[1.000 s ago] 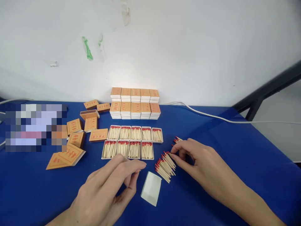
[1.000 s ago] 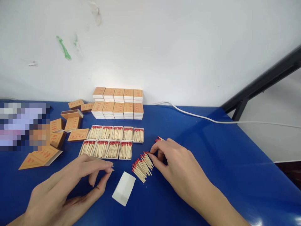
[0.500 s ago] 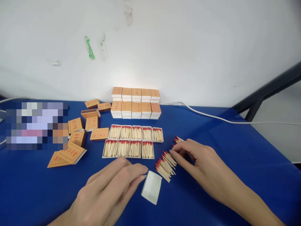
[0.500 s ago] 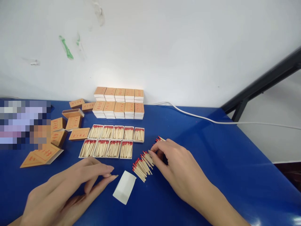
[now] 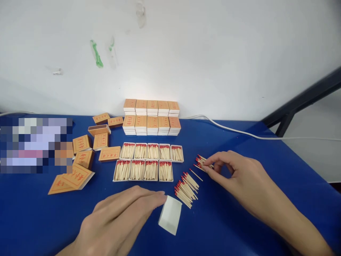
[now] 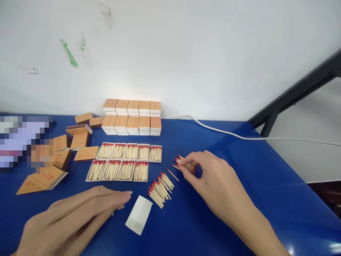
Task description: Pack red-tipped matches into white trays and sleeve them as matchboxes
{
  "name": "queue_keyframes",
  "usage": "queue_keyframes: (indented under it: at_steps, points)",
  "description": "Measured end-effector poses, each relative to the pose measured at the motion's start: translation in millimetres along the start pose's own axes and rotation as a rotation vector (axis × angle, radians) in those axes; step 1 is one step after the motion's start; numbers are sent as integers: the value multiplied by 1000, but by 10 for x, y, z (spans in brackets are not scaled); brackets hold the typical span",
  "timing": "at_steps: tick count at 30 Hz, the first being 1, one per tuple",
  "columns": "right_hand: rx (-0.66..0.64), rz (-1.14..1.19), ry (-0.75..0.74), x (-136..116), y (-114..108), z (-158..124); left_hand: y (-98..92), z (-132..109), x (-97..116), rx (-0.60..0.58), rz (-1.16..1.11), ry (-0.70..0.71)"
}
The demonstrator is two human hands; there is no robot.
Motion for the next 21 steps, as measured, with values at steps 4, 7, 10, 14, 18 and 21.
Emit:
queue_keyframes:
  at_steps: [4, 7, 10, 14, 18, 21]
  points:
    - [-2, 0, -32, -42, 26, 8, 1, 43, 71, 48, 78, 3]
    - [-6, -29, -48, -67, 66, 12, 21, 92, 122, 80, 123, 9]
    - [-40, -38, -72, -78, 100, 3, 69, 135, 144, 55, 139, 19]
    - [-26, -33, -79, -97, 107, 3, 128, 156, 127, 51, 135, 25]
    - [15, -17, -86, -122, 109, 21, 133, 163, 107, 24, 133, 39]
    - [-19, -37, -89, -124, 128, 22, 137, 165, 96, -18, 121, 30]
Point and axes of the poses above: each hand's wrist, its own z-axis towards the middle knuckle, its own y-axis out of the palm, x = y × z, the point moved 2 cm from there along z, towards the middle knuckle, and after that the axes turned 13 degrees about -y, right-handed, at the moved point
